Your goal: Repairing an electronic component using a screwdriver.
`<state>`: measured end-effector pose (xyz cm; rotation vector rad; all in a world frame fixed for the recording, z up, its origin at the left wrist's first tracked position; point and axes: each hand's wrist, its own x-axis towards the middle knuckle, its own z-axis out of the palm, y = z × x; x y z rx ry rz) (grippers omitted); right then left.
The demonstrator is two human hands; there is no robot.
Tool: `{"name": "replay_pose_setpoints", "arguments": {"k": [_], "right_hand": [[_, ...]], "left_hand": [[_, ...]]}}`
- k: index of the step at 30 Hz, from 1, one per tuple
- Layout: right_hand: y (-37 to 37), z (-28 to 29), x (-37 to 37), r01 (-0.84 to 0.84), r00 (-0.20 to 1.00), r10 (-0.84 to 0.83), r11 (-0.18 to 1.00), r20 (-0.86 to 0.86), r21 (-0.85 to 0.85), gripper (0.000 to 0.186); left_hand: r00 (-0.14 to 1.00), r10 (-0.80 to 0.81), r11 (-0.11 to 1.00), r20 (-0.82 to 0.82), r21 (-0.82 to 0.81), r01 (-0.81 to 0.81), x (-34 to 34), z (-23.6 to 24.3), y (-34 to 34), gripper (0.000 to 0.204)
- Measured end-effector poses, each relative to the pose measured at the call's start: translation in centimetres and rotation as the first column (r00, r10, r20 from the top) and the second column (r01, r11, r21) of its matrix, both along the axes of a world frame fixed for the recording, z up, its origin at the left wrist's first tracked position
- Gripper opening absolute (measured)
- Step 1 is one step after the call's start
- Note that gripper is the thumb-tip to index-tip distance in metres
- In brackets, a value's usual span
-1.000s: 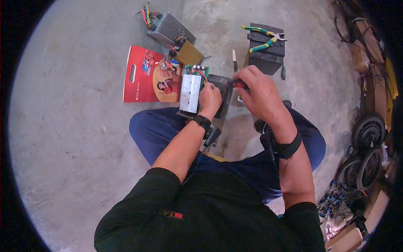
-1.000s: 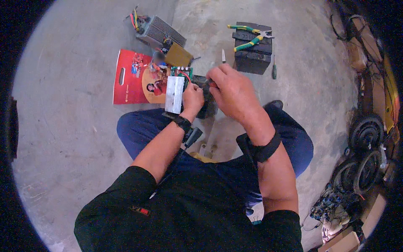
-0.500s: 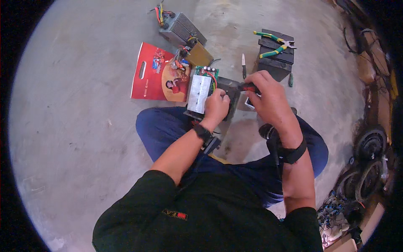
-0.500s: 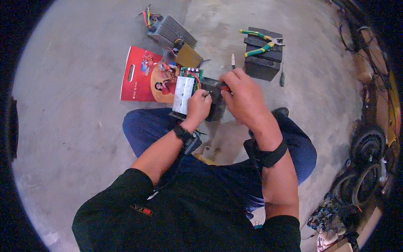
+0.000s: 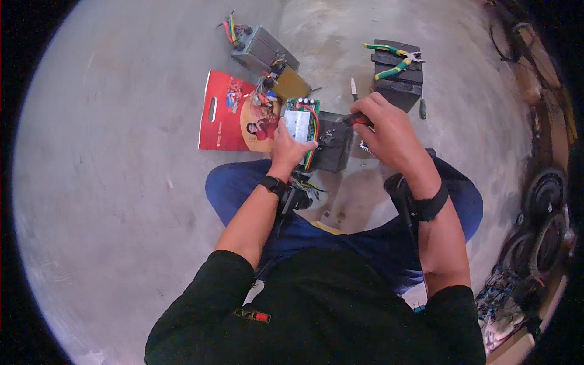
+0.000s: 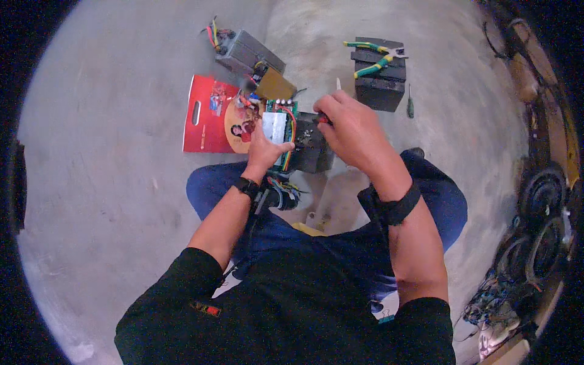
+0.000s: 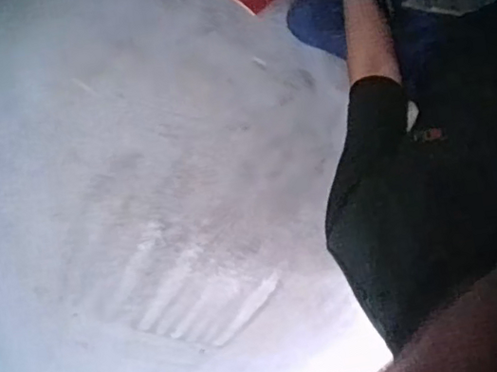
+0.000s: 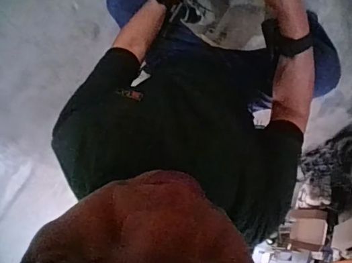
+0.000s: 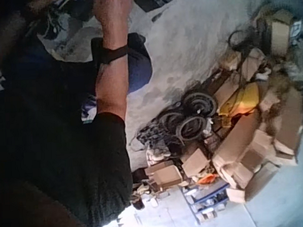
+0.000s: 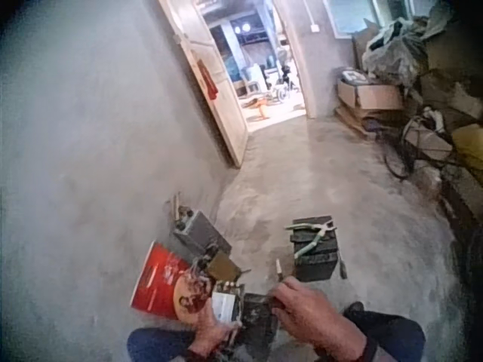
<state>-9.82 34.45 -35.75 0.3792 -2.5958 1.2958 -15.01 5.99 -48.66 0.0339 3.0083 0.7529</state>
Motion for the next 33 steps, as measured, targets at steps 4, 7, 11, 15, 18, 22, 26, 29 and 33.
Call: {"name": "replay_pose_setpoints", "arguments": {"k": [4,7,11,15,18,22,26,29,33], "right_hand": [[0.4,-0.7,0.2,0.001,1.0,-0.001,1.0,0.006,0.023,0.025],[0.9,-0.9,0.2,0.014,1.0,-0.014,1.0,-0.003,0.01,0.024],[2.0,-1.1,-0.3,0.014,0.999,-0.014,1.0,-0.044,0.008,0.023],[0.7,-0.5,-0.5,0.026,0.998,-0.027,1.0,-0.057,-0.017,0.023],[1.1,-0.2,-0.7,0.047,0.996,-0.05,0.997,-0.068,-0.054,0.025],[2.3,1.3,-0.6,0.096,0.99,-0.118,0.966,-0.077,-0.242,0.029],[3.8,3.9,0.3,0.198,0.979,-0.187,0.826,0.076,-0.528,0.032],[4.9,5.2,1.3,0.237,0.971,-0.201,0.735,0.129,-0.636,0.027],[5.1,5.6,2.4,0.275,0.961,-0.214,0.711,0.174,-0.647,0.021]], "left_hand": [[0.986,0.011,0.997,0.164,-0.074,0.001,-1.3,0.2,0.0,0.119],[0.997,0.038,0.994,0.073,-0.101,-0.03,-1.0,0.1,-0.3,0.109],[1.0,0.001,0.997,0.015,0.083,-0.002,-1.4,0.7,-1.6,0.103],[0.99,0.061,0.969,0.126,0.231,-0.089,-2.1,3.0,-5.7,0.101],[0.978,0.059,0.908,0.201,0.397,-0.136,-1.2,7.9,-4.3,0.096],[0.963,0.056,0.87,0.264,0.46,-0.177,-0.3,11.7,-4.6,0.09],[0.962,-0.04,0.838,0.269,0.534,-0.115,0.8,14.6,-3.5,0.096],[0.949,-0.231,0.771,0.215,0.635,0.044,0.5,14.1,-3.4,0.101],[0.93,-0.286,0.716,0.23,0.696,0.048,1.0,13.7,-1.5,0.099]]}}
